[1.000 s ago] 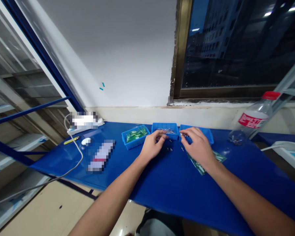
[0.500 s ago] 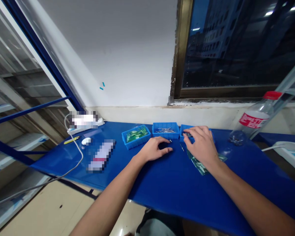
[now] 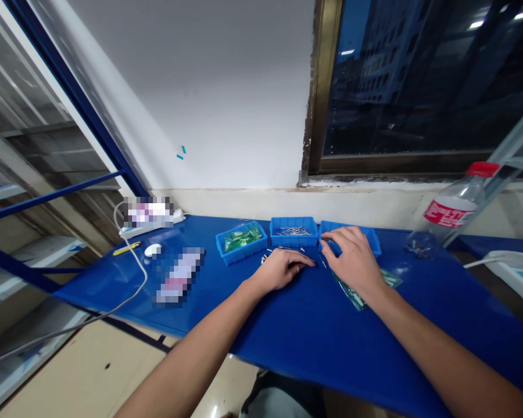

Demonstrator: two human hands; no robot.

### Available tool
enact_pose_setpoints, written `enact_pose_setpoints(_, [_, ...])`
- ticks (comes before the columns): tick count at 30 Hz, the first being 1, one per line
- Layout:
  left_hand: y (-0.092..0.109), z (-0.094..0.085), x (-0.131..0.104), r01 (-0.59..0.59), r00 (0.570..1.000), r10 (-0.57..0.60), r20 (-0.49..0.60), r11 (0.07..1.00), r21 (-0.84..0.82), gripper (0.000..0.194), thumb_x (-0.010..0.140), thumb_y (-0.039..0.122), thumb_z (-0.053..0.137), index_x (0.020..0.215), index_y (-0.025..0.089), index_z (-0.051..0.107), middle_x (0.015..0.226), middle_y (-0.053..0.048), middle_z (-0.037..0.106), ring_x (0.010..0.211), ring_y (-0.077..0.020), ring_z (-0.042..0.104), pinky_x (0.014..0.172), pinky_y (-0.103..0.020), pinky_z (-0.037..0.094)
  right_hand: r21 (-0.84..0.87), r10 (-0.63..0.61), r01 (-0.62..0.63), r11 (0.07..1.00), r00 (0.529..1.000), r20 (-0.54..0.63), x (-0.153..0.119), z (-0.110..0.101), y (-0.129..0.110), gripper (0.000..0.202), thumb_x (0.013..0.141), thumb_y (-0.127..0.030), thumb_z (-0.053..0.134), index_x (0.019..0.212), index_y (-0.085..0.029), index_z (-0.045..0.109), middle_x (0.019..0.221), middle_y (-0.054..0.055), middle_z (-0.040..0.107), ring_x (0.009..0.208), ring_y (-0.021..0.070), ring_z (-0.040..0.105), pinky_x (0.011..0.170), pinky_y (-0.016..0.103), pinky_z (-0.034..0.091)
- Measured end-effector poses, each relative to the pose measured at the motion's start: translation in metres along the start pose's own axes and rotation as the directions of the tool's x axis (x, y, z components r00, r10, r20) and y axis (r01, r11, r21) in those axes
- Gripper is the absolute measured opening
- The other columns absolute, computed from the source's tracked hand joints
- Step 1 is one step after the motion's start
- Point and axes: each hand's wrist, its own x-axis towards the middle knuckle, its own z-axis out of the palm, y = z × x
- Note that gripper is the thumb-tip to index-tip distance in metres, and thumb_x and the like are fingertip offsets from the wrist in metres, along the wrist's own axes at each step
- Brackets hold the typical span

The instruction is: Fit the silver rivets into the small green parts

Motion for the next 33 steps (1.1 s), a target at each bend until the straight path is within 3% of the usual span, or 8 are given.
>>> enact_pose_setpoints(4, [-0.001, 0.000, 0.001, 0.068, 0.995, -0.063, -0.072, 0.996, 0.063, 0.038, 0.087, 0.003, 0.061, 0.116, 0.021, 0.078, 0.115, -0.006, 0.080, 0.101, -0.0200, 0.075, 0.093, -0.031, 0.058, 0.025, -0.012, 0.012, 1.000, 1.000, 0.015, 0.000, -0.001, -0.005, 0.016, 0.099, -0.032, 0.059, 0.104, -0.025, 0.073, 0.105, 0.008, 0.075, 0.108, 0.0320, 0.061, 0.095, 0.051, 0.048])
enact_pose_setpoints(16, [-0.006, 0.000, 0.001, 0.088, 0.991, -0.075, -0.113, 0.989, 0.121, 0.028, 0.090, 0.007, 0.064, 0.110, 0.020, 0.078, 0.112, -0.006, 0.080, 0.101, -0.0217, 0.076, 0.095, -0.033, 0.057, 0.097, -0.041, 0.037, 0.995, 0.999, 0.032, -0.001, 0.002, -0.007, 0.015, 0.099, -0.030, 0.059, 0.105, -0.026, 0.072, 0.105, 0.008, 0.076, 0.107, 0.0316, 0.063, 0.095, 0.052, 0.051])
enact_pose_setpoints(22, [0.001, 0.001, 0.004, 0.110, 0.954, -0.159, -0.253, 0.974, -0.196, 0.018, 0.087, 0.007, 0.069, 0.103, 0.016, 0.072, 0.106, -0.008, 0.078, 0.096, -0.0187, 0.076, 0.091, -0.031, 0.060, 0.209, -0.061, 0.052, 0.977, 0.997, 0.037, 0.001, -0.003, -0.019, 0.016, 0.100, -0.026, 0.058, 0.107, -0.026, 0.072, 0.106, 0.007, 0.075, 0.107, 0.0290, 0.065, 0.098, 0.049, 0.053])
enact_pose_setpoints(27, [-0.001, 0.004, 0.005, 0.080, 0.936, -0.226, -0.269, 0.883, -0.462, 0.014, 0.088, 0.012, 0.071, 0.099, 0.015, 0.062, 0.112, -0.010, 0.073, 0.098, -0.0175, 0.074, 0.093, -0.033, 0.060, 0.379, -0.055, 0.007, 0.925, 0.992, 0.114, 0.000, -0.005, -0.031, 0.020, 0.101, -0.025, 0.056, 0.113, -0.027, 0.072, 0.110, 0.007, 0.075, 0.097, 0.0250, 0.070, 0.091, 0.044, 0.058])
enact_pose_setpoints(33, [-0.002, 0.003, 0.005, 0.080, 0.927, -0.284, -0.244, 0.786, -0.613, 0.024, 0.085, 0.018, 0.079, 0.099, 0.015, 0.060, 0.118, -0.010, 0.069, 0.097, -0.0169, 0.074, 0.091, -0.032, 0.059, 0.481, -0.071, -0.006, 0.877, 0.987, 0.143, -0.003, 0.001, -0.031, 0.022, 0.100, -0.023, 0.058, 0.114, -0.027, 0.074, 0.109, 0.006, 0.073, 0.089, 0.0221, 0.071, 0.084, 0.039, 0.061])
